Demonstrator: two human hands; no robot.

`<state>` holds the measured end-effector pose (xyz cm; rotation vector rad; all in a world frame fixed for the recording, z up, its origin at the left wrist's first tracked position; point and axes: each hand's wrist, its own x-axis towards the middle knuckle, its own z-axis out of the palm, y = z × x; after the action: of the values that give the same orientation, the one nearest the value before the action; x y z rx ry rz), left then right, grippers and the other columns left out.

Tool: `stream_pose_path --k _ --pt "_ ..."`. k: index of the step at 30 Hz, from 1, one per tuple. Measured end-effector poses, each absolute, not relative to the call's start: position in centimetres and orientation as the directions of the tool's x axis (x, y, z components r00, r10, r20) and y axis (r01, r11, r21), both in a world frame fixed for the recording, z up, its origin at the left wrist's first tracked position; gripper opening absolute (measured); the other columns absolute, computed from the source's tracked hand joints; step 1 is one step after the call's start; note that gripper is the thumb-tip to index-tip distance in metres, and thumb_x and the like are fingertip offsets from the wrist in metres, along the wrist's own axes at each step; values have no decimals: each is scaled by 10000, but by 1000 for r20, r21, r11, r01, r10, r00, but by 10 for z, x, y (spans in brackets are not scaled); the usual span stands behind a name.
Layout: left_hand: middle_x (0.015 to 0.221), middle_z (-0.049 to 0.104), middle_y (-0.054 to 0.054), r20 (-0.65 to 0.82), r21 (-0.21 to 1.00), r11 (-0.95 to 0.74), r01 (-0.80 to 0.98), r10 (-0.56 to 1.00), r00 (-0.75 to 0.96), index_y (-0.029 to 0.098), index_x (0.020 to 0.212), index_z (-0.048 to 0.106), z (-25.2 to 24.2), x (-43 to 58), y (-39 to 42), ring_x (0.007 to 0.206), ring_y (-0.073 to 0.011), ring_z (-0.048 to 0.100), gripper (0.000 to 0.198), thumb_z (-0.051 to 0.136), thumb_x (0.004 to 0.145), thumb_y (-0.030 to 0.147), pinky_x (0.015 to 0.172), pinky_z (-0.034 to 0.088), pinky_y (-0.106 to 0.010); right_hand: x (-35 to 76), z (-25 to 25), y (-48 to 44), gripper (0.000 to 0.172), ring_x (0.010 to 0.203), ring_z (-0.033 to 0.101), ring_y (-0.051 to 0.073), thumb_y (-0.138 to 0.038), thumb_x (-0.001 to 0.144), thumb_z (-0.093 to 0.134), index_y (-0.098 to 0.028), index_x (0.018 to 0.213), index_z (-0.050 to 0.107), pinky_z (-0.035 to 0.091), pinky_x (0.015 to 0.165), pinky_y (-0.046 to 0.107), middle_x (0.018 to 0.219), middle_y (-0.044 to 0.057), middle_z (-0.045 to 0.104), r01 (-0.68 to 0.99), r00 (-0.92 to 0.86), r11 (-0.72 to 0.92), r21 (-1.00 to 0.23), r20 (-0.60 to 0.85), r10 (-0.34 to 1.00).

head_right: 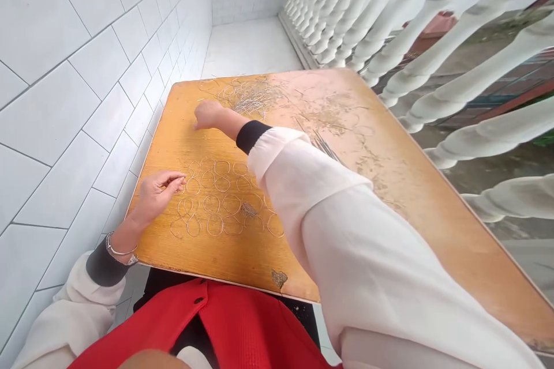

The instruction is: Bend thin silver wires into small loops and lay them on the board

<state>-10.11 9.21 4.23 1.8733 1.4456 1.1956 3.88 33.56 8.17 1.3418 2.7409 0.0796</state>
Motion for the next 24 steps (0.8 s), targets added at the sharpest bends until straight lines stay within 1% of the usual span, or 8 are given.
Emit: stream_pose_path --k 4,6,8,15,19,21,22,24 --pt "804 767 -44 384 767 -360 532 921 69 203 892 761 46 -104 88 687 -141 681 165 618 888 286 669 542 -275 38 81 318 328 1098 684 331 -231 903 581 -86 1139 756 515 863 379 1131 203 752 780 -608 613 125 -75 790" --pt "813 770 -47 393 765 -369 528 917 70 200 895 761 48 -104 85 691 -141 684 170 614 890 286 672 542 -275 42 80 313 345 1094 687 316 -130 893 513 -66 1128 757 501 861 369 1132 217 750 782 -608 609 131 -54 792" --pt "831 775 -49 387 771 -366 521 919 73 202 897 760 47 -103 84 696 -140 686 170 612 888 285 675 545 -273 45 77 310 358 1091 684 305 -96 881 489 -62 1114 759 488 857 361 1132 219 749 772 -618 620 143 -60 784" --pt "794 758 -43 346 790 -334 514 935 76 200 876 757 39 -104 89 680 -140 672 160 615 879 275 658 552 -268 53 66 310 398 1107 654 276 -111 899 429 -109 1152 735 482 857 342 1234 180 716 742 -655 654 147 -44 754" --pt "797 755 -44 335 786 -335 520 937 97 198 889 756 38 -108 89 683 -142 679 162 610 886 268 666 561 -271 82 59 332 464 1265 544 345 -254 904 491 -137 1327 642 448 1016 451 1361 178 640 763 -647 628 154 197 737" --pt "800 756 -39 329 788 -330 519 939 97 201 896 755 39 -109 89 690 -142 687 156 613 887 266 674 567 -269 105 51 354 549 1330 488 390 -317 864 569 -153 1387 603 386 1087 546 1465 183 563 806 -592 568 167 233 771" --pt "800 756 -36 325 792 -325 517 941 93 203 897 755 39 -110 89 694 -141 690 152 614 886 260 677 568 -266 118 46 365 555 1306 509 408 -353 846 597 -141 1358 630 394 1072 574 1428 195 589 826 -564 543 152 227 794" --pt "794 756 -31 319 797 -315 515 944 85 206 894 755 40 -111 89 693 -138 692 148 614 885 247 677 566 -260 143 36 386 410 1095 644 364 -322 820 608 -102 1136 750 503 934 506 1127 193 733 828 -560 550 108 201 804"
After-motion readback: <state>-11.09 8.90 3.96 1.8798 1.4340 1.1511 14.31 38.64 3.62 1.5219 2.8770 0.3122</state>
